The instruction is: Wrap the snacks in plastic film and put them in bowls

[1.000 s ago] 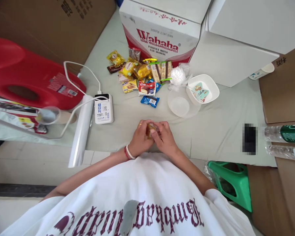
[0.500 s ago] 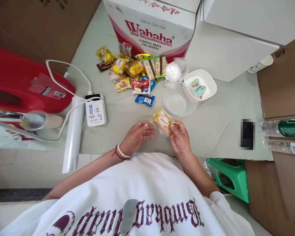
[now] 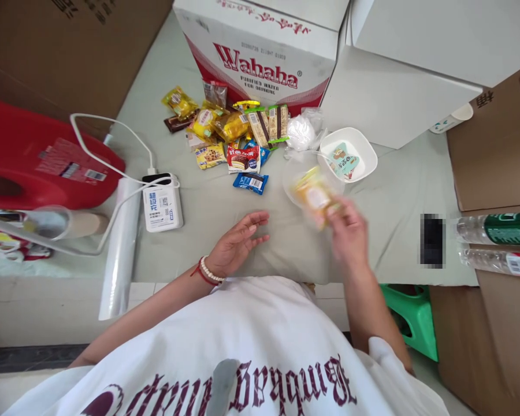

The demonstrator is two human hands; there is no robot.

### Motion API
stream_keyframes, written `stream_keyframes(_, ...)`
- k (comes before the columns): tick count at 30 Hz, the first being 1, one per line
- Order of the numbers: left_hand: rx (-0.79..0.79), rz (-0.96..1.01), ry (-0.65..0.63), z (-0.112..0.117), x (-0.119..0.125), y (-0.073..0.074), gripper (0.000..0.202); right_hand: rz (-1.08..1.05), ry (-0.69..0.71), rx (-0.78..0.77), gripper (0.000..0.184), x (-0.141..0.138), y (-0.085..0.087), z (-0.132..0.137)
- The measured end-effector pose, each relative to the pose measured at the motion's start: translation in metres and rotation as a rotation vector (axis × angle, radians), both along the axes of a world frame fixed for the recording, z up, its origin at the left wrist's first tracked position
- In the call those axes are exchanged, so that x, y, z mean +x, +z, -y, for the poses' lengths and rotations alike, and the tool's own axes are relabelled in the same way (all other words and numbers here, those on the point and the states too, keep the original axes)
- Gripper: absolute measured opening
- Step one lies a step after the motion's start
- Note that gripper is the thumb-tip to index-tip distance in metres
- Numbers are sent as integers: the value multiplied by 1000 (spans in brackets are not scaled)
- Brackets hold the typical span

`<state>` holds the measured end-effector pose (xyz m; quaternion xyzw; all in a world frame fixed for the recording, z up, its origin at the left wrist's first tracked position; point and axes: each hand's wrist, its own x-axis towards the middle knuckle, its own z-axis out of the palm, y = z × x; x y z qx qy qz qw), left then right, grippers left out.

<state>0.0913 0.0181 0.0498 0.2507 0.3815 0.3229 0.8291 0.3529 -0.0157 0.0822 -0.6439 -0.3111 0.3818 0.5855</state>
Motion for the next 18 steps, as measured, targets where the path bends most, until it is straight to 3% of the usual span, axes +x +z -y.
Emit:
stream_keyframes(2, 12, -16, -2, 0, -5, 1, 39, 205, -174, 64, 41, 51, 13, -40)
stream_keyframes(5, 1, -50, -6, 4, -13, 0, 36, 350, -149, -203, 34, 110, 17, -111)
stream_keyframes(9, -7, -110, 37, 12, -26, -4, 36, 464, -20, -577, 27, 129, -1, -176)
stream_keyframes(13, 36, -258, 175, 24, -53, -10, 34, 1082, 19, -789, 33, 121, -5, -180)
stream_keyframes(16, 117, -394, 267, 33, -75, -17, 28, 1412, 21, -604, 40, 119, 2, -153)
stream_keyframes(18, 273, -502, 260, 34, -83, -18, 21, 1456, 156, -448, 40, 119, 3, -128)
